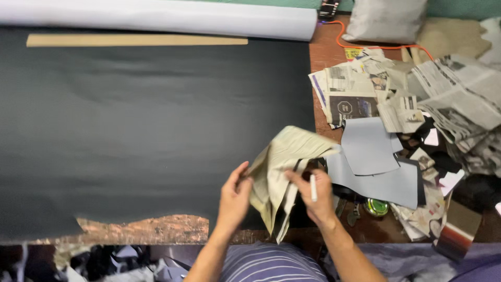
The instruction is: The person places a white paper template on a large sheet of black material and uses shears to cut the material along the template's edge. After cutting, the person writes on the cut piece with a white marker and sets it aside.
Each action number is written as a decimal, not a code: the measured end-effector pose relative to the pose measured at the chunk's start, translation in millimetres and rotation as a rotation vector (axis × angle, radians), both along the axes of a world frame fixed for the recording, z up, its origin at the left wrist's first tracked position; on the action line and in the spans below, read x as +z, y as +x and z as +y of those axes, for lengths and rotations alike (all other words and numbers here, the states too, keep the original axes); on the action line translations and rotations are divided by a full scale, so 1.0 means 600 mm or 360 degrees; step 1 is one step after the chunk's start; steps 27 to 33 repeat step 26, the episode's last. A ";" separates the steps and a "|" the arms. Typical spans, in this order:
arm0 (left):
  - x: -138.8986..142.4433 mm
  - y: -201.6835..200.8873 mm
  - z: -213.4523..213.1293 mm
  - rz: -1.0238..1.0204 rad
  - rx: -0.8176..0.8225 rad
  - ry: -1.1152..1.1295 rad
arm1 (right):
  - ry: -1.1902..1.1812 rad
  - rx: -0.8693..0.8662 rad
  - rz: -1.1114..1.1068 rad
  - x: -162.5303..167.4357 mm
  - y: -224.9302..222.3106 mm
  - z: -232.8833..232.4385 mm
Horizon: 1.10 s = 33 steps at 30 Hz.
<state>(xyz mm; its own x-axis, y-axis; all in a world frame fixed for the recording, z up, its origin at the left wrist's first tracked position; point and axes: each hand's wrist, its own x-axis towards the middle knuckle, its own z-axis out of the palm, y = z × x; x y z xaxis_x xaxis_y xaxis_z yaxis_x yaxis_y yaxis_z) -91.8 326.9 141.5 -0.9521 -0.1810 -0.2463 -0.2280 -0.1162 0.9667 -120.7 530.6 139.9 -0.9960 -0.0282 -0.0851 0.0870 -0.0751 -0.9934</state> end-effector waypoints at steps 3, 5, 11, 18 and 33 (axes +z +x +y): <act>-0.027 0.003 -0.040 -0.0134 0.0190 0.0150 | -0.0176 -0.0123 -0.0093 -0.025 -0.008 0.023; -0.037 0.001 -0.062 -0.0135 0.0291 0.0314 | -0.0246 -0.0159 -0.0107 -0.027 -0.022 0.035; -0.048 -0.008 -0.143 0.0042 0.0386 0.0639 | 0.0135 -0.0035 0.0122 0.001 -0.043 0.036; -0.050 0.005 -0.260 0.0104 0.0418 0.0446 | 0.0693 -0.0221 0.0150 -0.003 -0.084 0.083; -0.035 -0.001 -0.344 0.0035 0.0427 0.0380 | 0.0364 -0.0292 0.0464 0.119 -0.091 0.130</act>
